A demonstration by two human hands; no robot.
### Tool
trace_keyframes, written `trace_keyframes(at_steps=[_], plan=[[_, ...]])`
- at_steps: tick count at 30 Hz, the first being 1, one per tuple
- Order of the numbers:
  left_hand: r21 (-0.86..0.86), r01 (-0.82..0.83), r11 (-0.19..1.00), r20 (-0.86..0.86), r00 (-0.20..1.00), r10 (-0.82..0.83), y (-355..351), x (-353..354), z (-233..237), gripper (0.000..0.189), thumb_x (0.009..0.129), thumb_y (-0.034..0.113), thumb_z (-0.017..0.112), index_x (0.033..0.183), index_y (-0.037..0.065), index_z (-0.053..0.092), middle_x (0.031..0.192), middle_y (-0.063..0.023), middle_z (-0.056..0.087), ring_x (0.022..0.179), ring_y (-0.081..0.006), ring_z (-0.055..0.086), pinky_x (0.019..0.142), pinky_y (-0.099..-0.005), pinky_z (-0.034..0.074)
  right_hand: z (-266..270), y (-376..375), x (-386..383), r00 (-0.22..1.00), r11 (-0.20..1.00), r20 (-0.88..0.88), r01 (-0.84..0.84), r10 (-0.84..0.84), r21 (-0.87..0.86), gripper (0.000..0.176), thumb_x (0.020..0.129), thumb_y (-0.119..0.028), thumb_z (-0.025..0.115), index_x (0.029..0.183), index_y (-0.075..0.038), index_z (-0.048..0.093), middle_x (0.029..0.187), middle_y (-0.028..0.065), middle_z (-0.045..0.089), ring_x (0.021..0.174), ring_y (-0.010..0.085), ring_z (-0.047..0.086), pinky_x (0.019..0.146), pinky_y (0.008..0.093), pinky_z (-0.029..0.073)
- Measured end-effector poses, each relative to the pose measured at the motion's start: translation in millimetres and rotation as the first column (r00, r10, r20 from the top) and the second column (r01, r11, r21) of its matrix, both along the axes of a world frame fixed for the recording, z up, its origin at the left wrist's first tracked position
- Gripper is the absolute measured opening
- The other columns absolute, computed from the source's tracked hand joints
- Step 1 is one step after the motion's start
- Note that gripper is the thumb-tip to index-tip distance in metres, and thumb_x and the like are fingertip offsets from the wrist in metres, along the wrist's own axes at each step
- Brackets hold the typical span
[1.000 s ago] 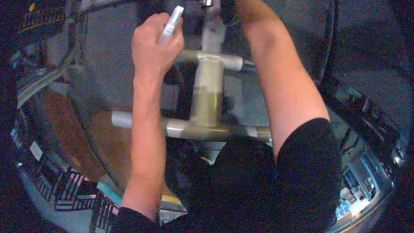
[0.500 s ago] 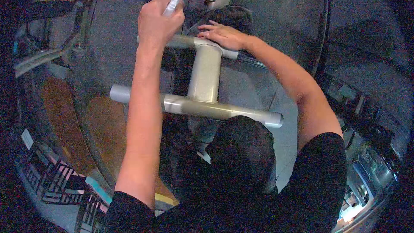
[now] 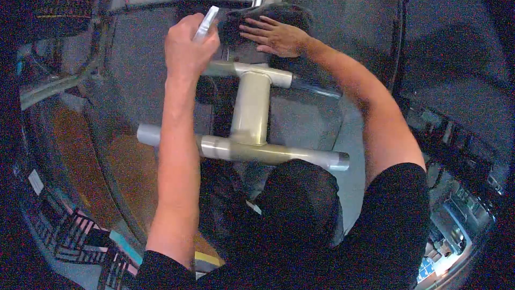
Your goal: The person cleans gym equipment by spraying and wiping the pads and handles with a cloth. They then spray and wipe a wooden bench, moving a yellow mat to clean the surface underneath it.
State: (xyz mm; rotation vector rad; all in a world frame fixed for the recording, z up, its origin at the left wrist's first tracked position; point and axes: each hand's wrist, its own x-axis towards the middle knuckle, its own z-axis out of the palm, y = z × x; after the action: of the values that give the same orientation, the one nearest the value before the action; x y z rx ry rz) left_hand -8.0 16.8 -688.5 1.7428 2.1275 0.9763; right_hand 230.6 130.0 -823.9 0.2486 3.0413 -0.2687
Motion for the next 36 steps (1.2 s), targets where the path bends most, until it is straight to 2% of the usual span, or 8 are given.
trace_keyframes(at_steps=[6, 9, 19, 22, 26, 29, 34, 36], plan=[[0.028, -0.013, 1.000, -0.015, 1.000, 0.014, -1, 2, -2, 0.017, 0.084, 0.023, 0.073, 0.086, 0.006, 0.070, 0.084, -0.0188, 0.069, 0.076, -0.0420, 0.066, 0.068, -0.0468, 0.053, -17, 22, -4, 0.952, 0.973, -0.199, 0.224, -0.232, -0.058, 0.062, 0.109, -0.031, 0.043, 0.162, -0.006, 0.025, 0.169, 0.0119, 0.024, 0.158, 0.0314, 0.018, 0.128, 0.0485, 0.016], [0.036, -0.015, 0.999, -0.015, 1.000, 0.015, 0, 4, -1, 0.018, 0.084, 0.023, 0.073, 0.084, 0.005, 0.069, 0.083, -0.0194, 0.068, 0.075, -0.0425, 0.066, 0.068, -0.0476, 0.053, -39, 63, -17, 0.770, 0.859, -0.422, 0.511, -0.479, -0.043, 0.063, 0.107, -0.031, 0.047, 0.159, -0.001, 0.029, 0.164, 0.0218, 0.032, 0.153, 0.0371, 0.028, 0.125, 0.0506, 0.023], [-0.091, 0.013, 0.996, -0.027, 1.000, -0.015, -2, 3, 7, 0.024, 0.072, 0.019, 0.074, 0.088, 0.003, 0.065, 0.090, -0.0191, 0.068, 0.083, -0.0428, 0.069, 0.077, -0.0504, 0.056, -70, 195, -54, 0.592, 0.614, -0.432, 0.782, -0.680, 0.104, 0.076, 0.105, -0.047, 0.042, 0.156, 0.007, 0.030, 0.162, 0.0261, 0.032, 0.151, 0.0434, 0.030, 0.122, 0.0544, 0.028], [-0.077, -0.003, 0.997, -0.008, 1.000, 0.003, 0, 1, 8, 0.024, 0.073, 0.019, 0.073, 0.088, 0.003, 0.065, 0.091, -0.0190, 0.068, 0.083, -0.0429, 0.068, 0.077, -0.0506, 0.056, -76, 171, -60, 0.473, 0.506, -0.424, 0.862, -0.772, 0.040, 0.076, 0.107, -0.052, 0.039, 0.159, 0.003, 0.027, 0.167, 0.0223, 0.025, 0.155, 0.0407, 0.021, 0.125, 0.0555, 0.017], [0.032, -0.037, 0.999, -0.007, 0.999, 0.038, -3, 3, 7, 0.018, 0.085, 0.022, 0.073, 0.085, 0.005, 0.069, 0.085, -0.0195, 0.068, 0.080, -0.0434, 0.067, 0.071, -0.0490, 0.053, -61, 38, -63, 0.392, 0.455, -0.341, 0.882, -0.854, -0.125, 0.084, 0.102, -0.051, 0.048, 0.156, 0.011, 0.027, 0.165, 0.0330, 0.019, 0.150, 0.0600, 0.012, 0.119, 0.0707, 0.017], [-0.036, -0.009, 0.999, -0.018, 1.000, 0.008, -3, 1, 8, 0.020, 0.077, 0.018, 0.071, 0.088, 0.002, 0.066, 0.090, -0.0192, 0.067, 0.083, -0.0427, 0.068, 0.077, -0.0512, 0.055, -47, -40, -54, 0.476, 0.512, -0.266, 0.855, -0.839, -0.086, 0.087, 0.102, -0.046, 0.051, 0.156, 0.013, 0.019, 0.165, 0.0355, 0.010, 0.149, 0.0627, 0.010, 0.119, 0.0698, 0.017], [-0.055, -0.012, 0.998, 0.002, 1.000, 0.012, -2, 5, 11, 0.019, 0.077, 0.017, 0.071, 0.086, 0.002, 0.065, 0.088, -0.0190, 0.067, 0.082, -0.0424, 0.068, 0.075, -0.0512, 0.055, -41, -5, -69, 0.421, 0.449, -0.251, 0.891, -0.872, -0.065, 0.088, 0.102, -0.048, 0.051, 0.157, 0.012, 0.018, 0.165, 0.0360, 0.012, 0.148, 0.0618, 0.016, 0.120, 0.0672, 0.018], [-0.064, 0.000, 0.998, -0.008, 1.000, 0.000, 1, 5, 11, 0.019, 0.077, 0.017, 0.071, 0.086, 0.001, 0.065, 0.088, -0.0191, 0.067, 0.082, -0.0425, 0.068, 0.074, -0.0512, 0.055, -45, 29, -81, 0.244, 0.291, -0.263, 0.944, -0.933, -0.154, 0.090, 0.102, -0.052, 0.049, 0.157, 0.012, 0.017, 0.163, 0.0374, 0.016, 0.146, 0.0610, 0.022, 0.121, 0.0653, 0.019]])
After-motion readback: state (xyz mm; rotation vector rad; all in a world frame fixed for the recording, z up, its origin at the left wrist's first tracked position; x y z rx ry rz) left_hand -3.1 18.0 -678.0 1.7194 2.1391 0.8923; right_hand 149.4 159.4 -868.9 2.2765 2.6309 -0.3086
